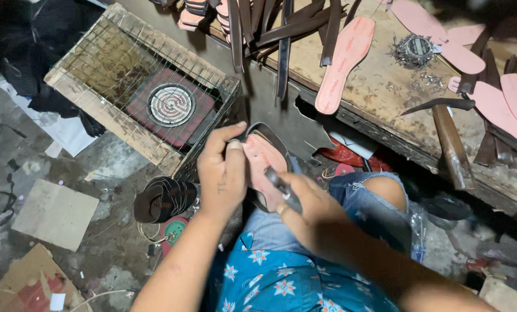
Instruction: The person sits on the floor and lasts a shoe: they hold a wooden shoe last with a fabric upper, pull and press the upper edges over the insole board, hammer tacks along the edge, and use pliers to grip and tension the material while working around the shoe.
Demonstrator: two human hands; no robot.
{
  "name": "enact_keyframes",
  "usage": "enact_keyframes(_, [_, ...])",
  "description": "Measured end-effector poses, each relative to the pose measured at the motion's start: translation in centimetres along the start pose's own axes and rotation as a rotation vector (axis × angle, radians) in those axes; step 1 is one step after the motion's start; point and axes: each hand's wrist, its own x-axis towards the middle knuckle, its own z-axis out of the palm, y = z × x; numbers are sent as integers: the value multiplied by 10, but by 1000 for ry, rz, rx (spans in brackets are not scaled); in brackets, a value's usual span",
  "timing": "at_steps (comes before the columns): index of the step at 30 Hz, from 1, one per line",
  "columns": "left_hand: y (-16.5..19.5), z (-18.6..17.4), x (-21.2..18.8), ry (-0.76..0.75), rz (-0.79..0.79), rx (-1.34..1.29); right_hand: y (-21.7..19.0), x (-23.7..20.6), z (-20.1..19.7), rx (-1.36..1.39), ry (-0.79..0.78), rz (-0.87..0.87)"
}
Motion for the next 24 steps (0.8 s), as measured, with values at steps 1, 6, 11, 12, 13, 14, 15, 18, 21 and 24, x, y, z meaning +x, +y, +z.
enact_keyframes(1, [6,5,-2,-16,5,0,-4,7,-14,26,-52,61])
enact_keyframes(6, [38,23,-13,-52,128,22,-37,13,-59,183,-243,230])
enact_keyframes(11, [63,35,-29,-104,152,76,-51,-3,-84,-179,-378,572])
enact_keyframes(12, [66,36,-32,-113,178,94,-51,-8,-86,-271,-355,485])
enact_keyframes(13, [69,39,-34,-119,205,111,-50,-14,-90,-365,-332,397])
enact_keyframes(14, [71,41,-37,-121,230,124,-48,-20,-94,-458,-310,308])
enact_keyframes(15, [73,44,-39,-122,255,136,-47,-27,-97,-394,-271,257])
enact_keyframes(18, [78,49,-46,-136,320,153,-42,-45,-105,-223,-211,157])
enact_keyframes(21, [84,53,-51,-167,348,173,-43,-53,-114,-155,-269,222])
enact_keyframes(24, [87,54,-54,-196,356,170,-51,-56,-117,-228,-291,345])
